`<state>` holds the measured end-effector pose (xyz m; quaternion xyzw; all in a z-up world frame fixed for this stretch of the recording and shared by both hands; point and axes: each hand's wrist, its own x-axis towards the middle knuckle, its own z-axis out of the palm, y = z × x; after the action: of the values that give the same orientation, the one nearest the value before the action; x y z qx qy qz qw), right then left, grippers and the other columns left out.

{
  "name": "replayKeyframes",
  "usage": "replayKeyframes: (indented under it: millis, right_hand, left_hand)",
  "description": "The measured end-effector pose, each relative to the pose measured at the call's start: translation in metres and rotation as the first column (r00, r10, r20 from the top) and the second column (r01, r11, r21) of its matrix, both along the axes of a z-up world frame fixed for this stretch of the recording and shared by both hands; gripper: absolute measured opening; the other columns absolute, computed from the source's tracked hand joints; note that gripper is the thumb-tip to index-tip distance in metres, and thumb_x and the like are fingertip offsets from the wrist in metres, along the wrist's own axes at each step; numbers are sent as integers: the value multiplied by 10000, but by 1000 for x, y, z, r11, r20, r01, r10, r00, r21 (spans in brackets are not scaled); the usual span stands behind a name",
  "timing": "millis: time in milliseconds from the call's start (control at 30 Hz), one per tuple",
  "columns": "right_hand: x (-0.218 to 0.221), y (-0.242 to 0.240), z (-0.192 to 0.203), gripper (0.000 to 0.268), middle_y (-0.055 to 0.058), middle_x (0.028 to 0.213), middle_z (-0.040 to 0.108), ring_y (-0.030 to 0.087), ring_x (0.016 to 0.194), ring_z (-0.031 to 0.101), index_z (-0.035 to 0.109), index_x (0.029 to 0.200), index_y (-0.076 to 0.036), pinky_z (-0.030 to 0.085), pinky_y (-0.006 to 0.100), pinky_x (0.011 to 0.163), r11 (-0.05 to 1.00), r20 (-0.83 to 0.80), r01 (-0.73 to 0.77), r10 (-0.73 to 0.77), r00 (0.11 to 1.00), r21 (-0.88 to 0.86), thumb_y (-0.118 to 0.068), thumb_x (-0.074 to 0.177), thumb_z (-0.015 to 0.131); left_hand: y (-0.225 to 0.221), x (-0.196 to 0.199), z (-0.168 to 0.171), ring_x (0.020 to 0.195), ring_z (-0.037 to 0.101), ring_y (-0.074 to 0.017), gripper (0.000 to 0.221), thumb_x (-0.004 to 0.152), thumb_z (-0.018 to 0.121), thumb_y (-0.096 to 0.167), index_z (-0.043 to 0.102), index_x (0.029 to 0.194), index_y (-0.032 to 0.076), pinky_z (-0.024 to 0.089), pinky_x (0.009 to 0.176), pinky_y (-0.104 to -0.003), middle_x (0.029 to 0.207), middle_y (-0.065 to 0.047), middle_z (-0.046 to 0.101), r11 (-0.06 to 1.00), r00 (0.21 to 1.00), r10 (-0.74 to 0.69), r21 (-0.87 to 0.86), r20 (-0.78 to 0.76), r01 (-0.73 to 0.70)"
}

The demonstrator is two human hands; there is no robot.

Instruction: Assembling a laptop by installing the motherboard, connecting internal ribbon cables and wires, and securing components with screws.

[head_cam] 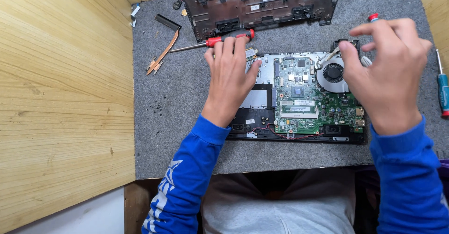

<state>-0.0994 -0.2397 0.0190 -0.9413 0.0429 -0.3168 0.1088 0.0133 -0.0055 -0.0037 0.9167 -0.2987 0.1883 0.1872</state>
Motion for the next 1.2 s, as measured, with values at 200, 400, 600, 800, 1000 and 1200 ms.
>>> replayKeyframes:
  millis: [200, 400, 600, 800, 1000, 1200]
  right_hand:
    - [64, -7, -17, 125, 104, 966, 559, 166, 678, 577, 691, 1032, -101, 342, 419, 814, 990, -122, -107, 95, 988, -92, -201, 975, 740]
    - [73, -11, -38, 80, 60, 874, 556, 171, 689, 536, 678, 1010, -93, 326, 377, 825, 978, 7, -163, 165, 986, -129, -89, 982, 752]
    - [70, -11, -36, 62, -21, 734, 560, 174, 778, 577, 677, 988, -89, 348, 378, 823, 987, 34, -162, 162, 986, -20, -56, 980, 729]
    - [70, -14, -34, 57, -29, 740, 554, 155, 723, 555, 668, 985, -96, 351, 368, 815, 985, 16, -170, 170, 985, 13, -53, 976, 704]
    - [71, -15, -34, 68, -21, 756, 574, 147, 676, 529, 663, 944, -102, 343, 363, 775, 979, 15, -199, 199, 980, 35, -35, 950, 674]
    - [72, -17, -36, 74, -29, 712, 547, 155, 681, 536, 664, 927, -108, 367, 369, 764, 977, 12, -212, 212, 977, 36, -44, 953, 692]
  left_hand:
    - [-1, -1, -4, 900, 443, -287, 410, 863, 605, 486, 635, 786, 84, 339, 867, -515, 926, -87, 510, 991, 991, 122, 57, 51, -124]
    - [-8, -3, 0, 859, 461, -287, 263, 826, 654, 358, 617, 827, 98, 353, 861, -466, 850, -75, 516, 986, 976, 129, 86, 174, -146]
    - [-8, -1, -3, 726, 534, -231, 355, 806, 626, 220, 622, 1088, 5, 374, 898, -445, 799, -90, 627, 993, 983, -55, -97, 173, 73]
    - [-2, -5, 7, 757, 543, -201, 442, 813, 599, 70, 515, 1246, 44, 390, 947, -396, 767, -39, 577, 927, 932, -356, -102, 69, 361]
    - [1, -7, 18, 745, 542, -244, 367, 846, 548, 5, 457, 1199, 48, 393, 801, -364, 833, -87, 579, 864, 851, -495, -205, -175, 461]
    - [1, -3, 7, 789, 561, -249, 110, 816, 583, 53, 576, 925, 69, 359, 728, -384, 993, -39, 675, 858, 852, -496, -242, -164, 453]
